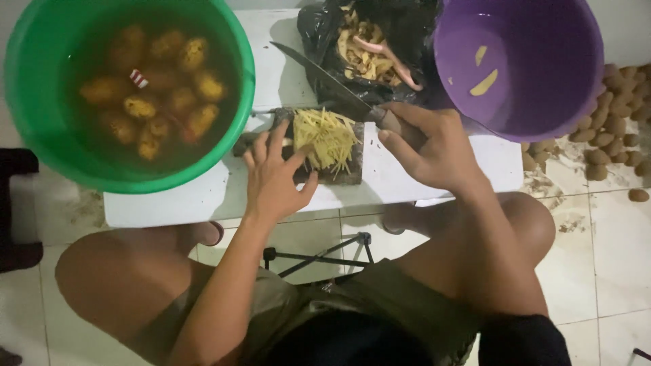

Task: The person is julienning potatoes by first slicing them and then cutting the slices into thin strips using a knife on a small wooden cutting board.

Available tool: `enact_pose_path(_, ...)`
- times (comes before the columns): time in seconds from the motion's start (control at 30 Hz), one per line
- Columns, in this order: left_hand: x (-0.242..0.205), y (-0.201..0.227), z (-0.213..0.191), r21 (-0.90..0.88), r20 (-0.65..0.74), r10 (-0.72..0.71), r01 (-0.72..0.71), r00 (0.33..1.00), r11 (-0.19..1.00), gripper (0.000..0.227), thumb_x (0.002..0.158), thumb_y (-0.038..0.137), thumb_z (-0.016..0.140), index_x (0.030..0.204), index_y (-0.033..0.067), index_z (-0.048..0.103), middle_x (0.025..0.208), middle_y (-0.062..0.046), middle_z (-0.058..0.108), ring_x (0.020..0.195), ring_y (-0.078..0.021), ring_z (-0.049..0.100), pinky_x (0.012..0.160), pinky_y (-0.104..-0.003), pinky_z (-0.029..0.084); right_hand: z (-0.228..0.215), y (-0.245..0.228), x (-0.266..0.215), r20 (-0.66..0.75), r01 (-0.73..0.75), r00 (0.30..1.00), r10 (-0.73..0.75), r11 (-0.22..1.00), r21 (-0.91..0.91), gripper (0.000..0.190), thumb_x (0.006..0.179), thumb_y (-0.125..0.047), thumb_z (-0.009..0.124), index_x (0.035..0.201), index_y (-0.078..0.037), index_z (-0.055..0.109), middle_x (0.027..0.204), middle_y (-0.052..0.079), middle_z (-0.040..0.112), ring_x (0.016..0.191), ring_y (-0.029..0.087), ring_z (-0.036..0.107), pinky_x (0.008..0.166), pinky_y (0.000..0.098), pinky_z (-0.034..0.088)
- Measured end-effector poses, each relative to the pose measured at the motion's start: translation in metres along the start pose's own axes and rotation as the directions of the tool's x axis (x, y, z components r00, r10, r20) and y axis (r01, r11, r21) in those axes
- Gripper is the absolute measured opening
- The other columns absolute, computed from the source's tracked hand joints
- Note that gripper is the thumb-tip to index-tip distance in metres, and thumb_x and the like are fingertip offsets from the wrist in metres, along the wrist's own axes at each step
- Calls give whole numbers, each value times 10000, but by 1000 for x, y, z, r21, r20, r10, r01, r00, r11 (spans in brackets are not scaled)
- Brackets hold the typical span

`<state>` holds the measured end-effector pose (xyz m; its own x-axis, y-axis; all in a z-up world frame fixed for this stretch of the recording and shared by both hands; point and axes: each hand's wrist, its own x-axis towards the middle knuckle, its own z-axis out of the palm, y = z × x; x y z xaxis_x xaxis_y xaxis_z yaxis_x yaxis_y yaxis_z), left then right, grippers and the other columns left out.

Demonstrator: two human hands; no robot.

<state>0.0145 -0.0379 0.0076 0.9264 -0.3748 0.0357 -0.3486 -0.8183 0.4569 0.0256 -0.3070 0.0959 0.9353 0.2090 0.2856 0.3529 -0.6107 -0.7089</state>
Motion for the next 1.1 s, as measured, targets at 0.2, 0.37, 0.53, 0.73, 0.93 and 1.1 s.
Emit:
enact_pose_path(0.2, 0, -8, 23, 15, -108, 53, -52, 993, 999, 394, 894, 351, 687, 1243, 175, 732, 1579, -175, 365, 1372, -461, 296, 1018, -588, 252, 1, 9, -23, -28, -63, 998, 63, 998, 15, 269, 923, -162, 732, 1109, 30, 762, 420, 98, 488, 353, 168, 419, 397, 286, 320)
enact_pose_path(0.37, 3, -6, 41, 40, -144, 135, -131, 980, 991, 287, 892, 374, 710, 1143, 243, 759, 1544, -152, 414, 1352, -424, 324, 991, -579, 281, -10, 19, -32, -37, -104, 994, 103, 995, -7, 232, 920, -172, 737, 1088, -13, 763, 422, 90, 482, 355, 191, 434, 416, 316, 355)
enact_pose_path(0.53, 1, -10, 40, 73, -231, 123, -109, 965, 991, 252, 885, 413, 722, 1065, 244, 769, 1523, -147, 449, 1339, -412, 340, 959, -579, 280, -14, 29, -43, -26, -135, 991, 134, 990, -46, 297, 913, -186, 757, 1160, -23, 761, 453, 135, 483, 386, 218, 459, 442, 349, 386)
enact_pose_path(0.73, 1, -11, 35, 124, -337, 151, -115, 929, 986, 171, 857, 359, 775, 957, 220, 771, 1500, -120, 494, 1329, -393, 340, 955, -549, 244, -16, 27, -44, -39, -111, 993, 108, 992, -62, 317, 929, -188, 728, 1169, 17, 757, 483, 176, 515, 377, 235, 457, 416, 370, 359)
enact_pose_path(0.93, 1, -3, 46, 97, -285, 198, -178, 938, 979, 200, 852, 371, 757, 1007, 246, 776, 1521, -115, 469, 1341, -386, 306, 977, -550, 225, -13, 18, -41, -36, -118, 993, 116, 992, -39, 286, 923, -149, 720, 1134, 41, 755, 475, 169, 536, 350, 231, 467, 390, 349, 353)
enact_pose_path(1.1, 2, -8, 48, 148, -330, 185, -143, 926, 979, 92, 854, 271, 779, 943, 250, 775, 1497, -110, 479, 1330, -388, 328, 937, -547, 251, -9, 26, -43, -10, -105, 994, 105, 993, -50, 307, 927, -178, 724, 1152, 29, 756, 482, 183, 543, 336, 250, 476, 362, 353, 343)
